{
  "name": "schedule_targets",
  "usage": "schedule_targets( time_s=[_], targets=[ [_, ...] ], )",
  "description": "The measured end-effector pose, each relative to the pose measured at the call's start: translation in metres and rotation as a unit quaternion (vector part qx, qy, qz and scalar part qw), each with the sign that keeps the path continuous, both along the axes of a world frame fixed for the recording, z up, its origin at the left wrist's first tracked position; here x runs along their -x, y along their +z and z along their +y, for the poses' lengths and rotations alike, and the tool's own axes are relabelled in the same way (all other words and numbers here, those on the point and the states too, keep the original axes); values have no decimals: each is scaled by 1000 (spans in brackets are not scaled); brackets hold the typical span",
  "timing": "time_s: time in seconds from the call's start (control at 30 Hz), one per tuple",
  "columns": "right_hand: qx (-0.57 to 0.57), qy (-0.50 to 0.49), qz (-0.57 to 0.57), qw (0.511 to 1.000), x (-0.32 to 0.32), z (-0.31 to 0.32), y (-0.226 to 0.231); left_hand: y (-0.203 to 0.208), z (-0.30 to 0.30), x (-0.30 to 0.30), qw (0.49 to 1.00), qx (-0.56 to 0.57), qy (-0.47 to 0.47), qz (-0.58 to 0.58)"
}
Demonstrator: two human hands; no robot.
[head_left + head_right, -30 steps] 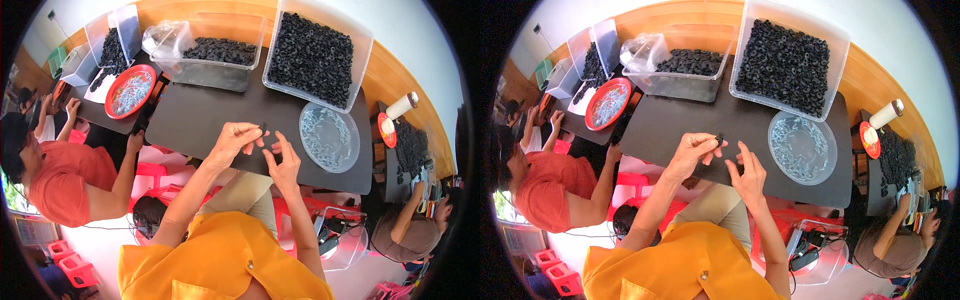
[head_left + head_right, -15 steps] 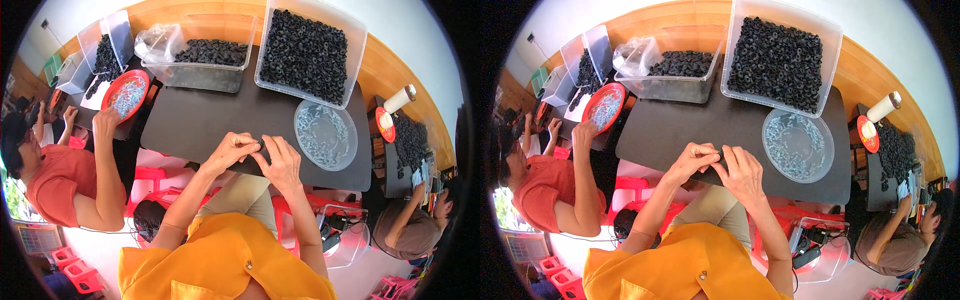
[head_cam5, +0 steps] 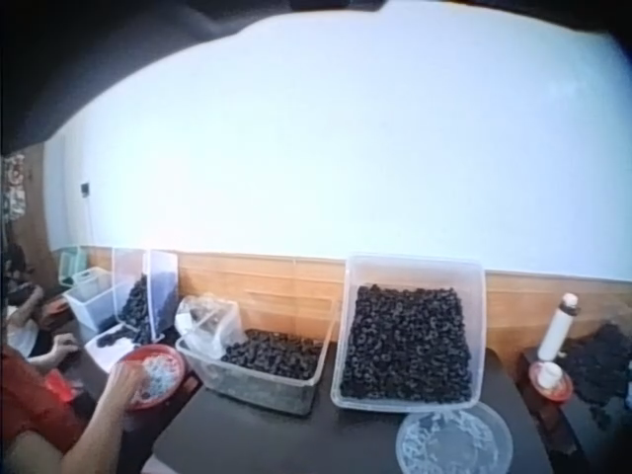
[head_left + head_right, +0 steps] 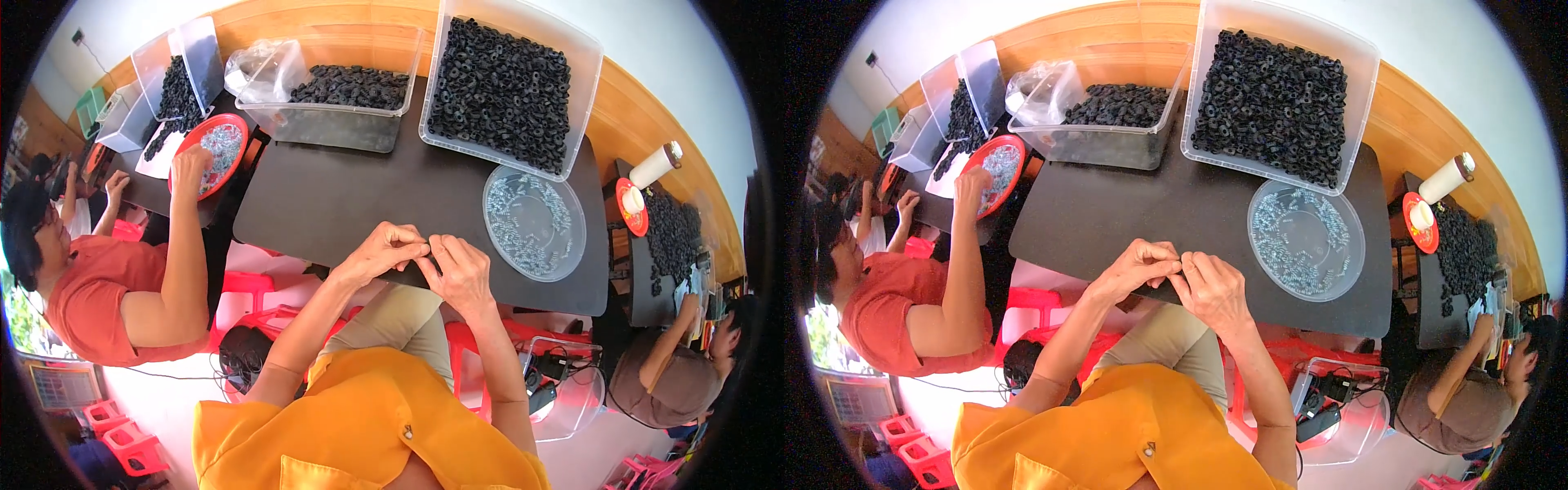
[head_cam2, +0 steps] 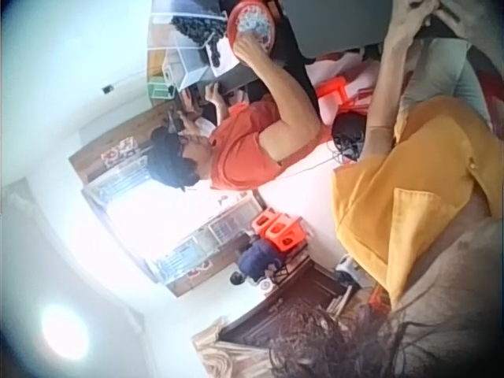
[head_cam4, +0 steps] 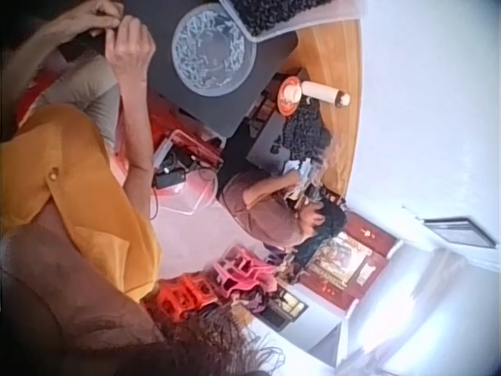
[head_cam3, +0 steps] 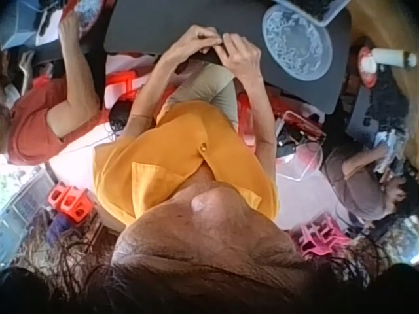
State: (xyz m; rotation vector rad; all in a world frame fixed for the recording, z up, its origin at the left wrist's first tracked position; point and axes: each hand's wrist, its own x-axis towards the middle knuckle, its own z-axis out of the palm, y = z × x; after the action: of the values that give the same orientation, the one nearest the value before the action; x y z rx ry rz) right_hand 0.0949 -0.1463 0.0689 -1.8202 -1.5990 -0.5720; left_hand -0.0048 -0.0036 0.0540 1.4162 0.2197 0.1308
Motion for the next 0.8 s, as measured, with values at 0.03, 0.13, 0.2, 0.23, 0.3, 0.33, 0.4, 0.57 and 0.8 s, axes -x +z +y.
schedule_targets(
  time_s=[0.03, 0.13, 0.2, 0.23, 0.3, 0.33, 0.4, 0.57, 0.8],
  targets=[
    [-1, 1, 0, 1000, -1, 0, -1, 0, 0, 0, 1000, -1, 1, 0],
    [-8, -5, 24, 1000, -1, 0, 0, 4, 2, -1, 1000, -15, 7, -20],
    [-29, -31, 108, 993, 1, -1, 6, 15, 13, -3, 997, -49, 55, 18],
    [-2, -53, 137, 989, 1, -5, -2, 31, 22, -6, 991, -84, 100, 8],
    [5, -73, 148, 986, 2, -12, -18, 61, 54, -19, 974, -147, 168, -28],
    [13, -85, 162, 983, 4, -12, -25, 77, 74, -27, 955, -198, 218, -34],
    [-2, -89, 140, 986, 5, -12, -38, 97, 118, -47, 903, -308, 292, -72],
    [2, -96, 106, 990, 8, -9, -40, 103, 156, -58, 832, -396, 383, -66],
    [3, -101, 101, 990, 5, -11, -42, 76, 90, -84, 767, -468, 393, -194]
  ],
)
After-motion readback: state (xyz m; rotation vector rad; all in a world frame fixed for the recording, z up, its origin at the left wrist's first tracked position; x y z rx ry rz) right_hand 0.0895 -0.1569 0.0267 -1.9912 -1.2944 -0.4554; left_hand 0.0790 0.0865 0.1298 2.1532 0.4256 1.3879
